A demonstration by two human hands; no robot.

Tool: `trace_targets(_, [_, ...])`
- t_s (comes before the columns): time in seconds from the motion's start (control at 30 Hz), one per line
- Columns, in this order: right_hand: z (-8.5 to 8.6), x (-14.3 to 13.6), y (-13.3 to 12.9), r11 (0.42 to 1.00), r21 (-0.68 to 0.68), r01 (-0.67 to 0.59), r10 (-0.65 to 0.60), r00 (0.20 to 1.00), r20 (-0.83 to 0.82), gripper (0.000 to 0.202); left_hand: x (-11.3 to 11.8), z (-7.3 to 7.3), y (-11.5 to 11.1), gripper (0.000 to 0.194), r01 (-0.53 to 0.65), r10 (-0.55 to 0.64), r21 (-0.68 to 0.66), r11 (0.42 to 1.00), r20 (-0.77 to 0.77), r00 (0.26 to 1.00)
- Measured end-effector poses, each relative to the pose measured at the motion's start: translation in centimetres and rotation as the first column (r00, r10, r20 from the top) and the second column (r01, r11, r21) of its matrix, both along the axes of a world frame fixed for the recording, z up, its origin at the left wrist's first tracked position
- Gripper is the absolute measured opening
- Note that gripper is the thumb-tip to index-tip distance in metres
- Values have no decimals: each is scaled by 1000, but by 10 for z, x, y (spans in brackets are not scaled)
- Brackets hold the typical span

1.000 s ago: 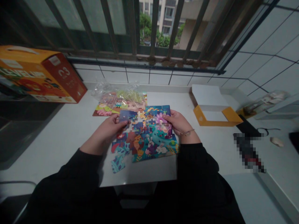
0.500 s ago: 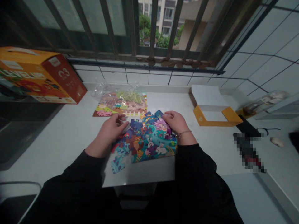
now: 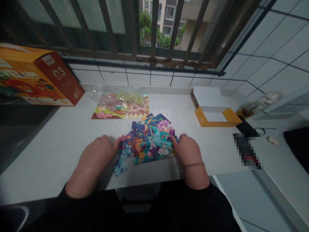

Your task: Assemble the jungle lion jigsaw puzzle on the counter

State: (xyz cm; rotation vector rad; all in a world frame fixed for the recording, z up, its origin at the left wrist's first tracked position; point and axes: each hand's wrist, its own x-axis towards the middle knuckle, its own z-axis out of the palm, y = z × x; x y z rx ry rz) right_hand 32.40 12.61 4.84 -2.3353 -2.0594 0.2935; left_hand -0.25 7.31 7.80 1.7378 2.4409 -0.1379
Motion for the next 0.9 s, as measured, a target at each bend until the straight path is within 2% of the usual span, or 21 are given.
trace_targets(0.1, [-3,1,-1,999,0,-40,39,995,-87,40,-4,-11,4,62,-6,-4,50,999,184,983])
trace_targets(0.17, [-5,4,3,1000,-8,-27,26,991,-130,35,-12,-18,10,56,-44,7,105,993,328,945])
trace_targets(0.33, [-10,18,17,997,-46,62,-74,940,-332,49,-27,-22,21,65,-193,70,165,967,557,827])
trace_targets(0.4, [-13,23,21,995,-93,33,-69,908,-413,36,-29,-19,23,55,-184,60,136,974,624,779])
trace_targets(0.47, [-16,27,25,990,-136,-30,-38,881,-472,25,-28,-16,25,36,-153,50,88,984,691,721])
trace_targets(0.57, [-19,30,28,991,-107,-75,6,846,-532,36,-26,-17,28,26,-137,39,65,988,760,648])
trace_targets(0.73, [-15,21,25,998,-13,-63,44,824,-565,36,-22,-31,36,28,-126,-52,130,984,871,488])
trace_targets(0.8, [-11,13,24,999,-25,-44,21,809,-587,28,-19,-35,39,36,-161,-26,107,981,898,438])
trace_targets(0.9, [-7,1,23,999,-29,-38,8,737,-676,19,-12,-35,44,53,-182,62,10,983,921,386])
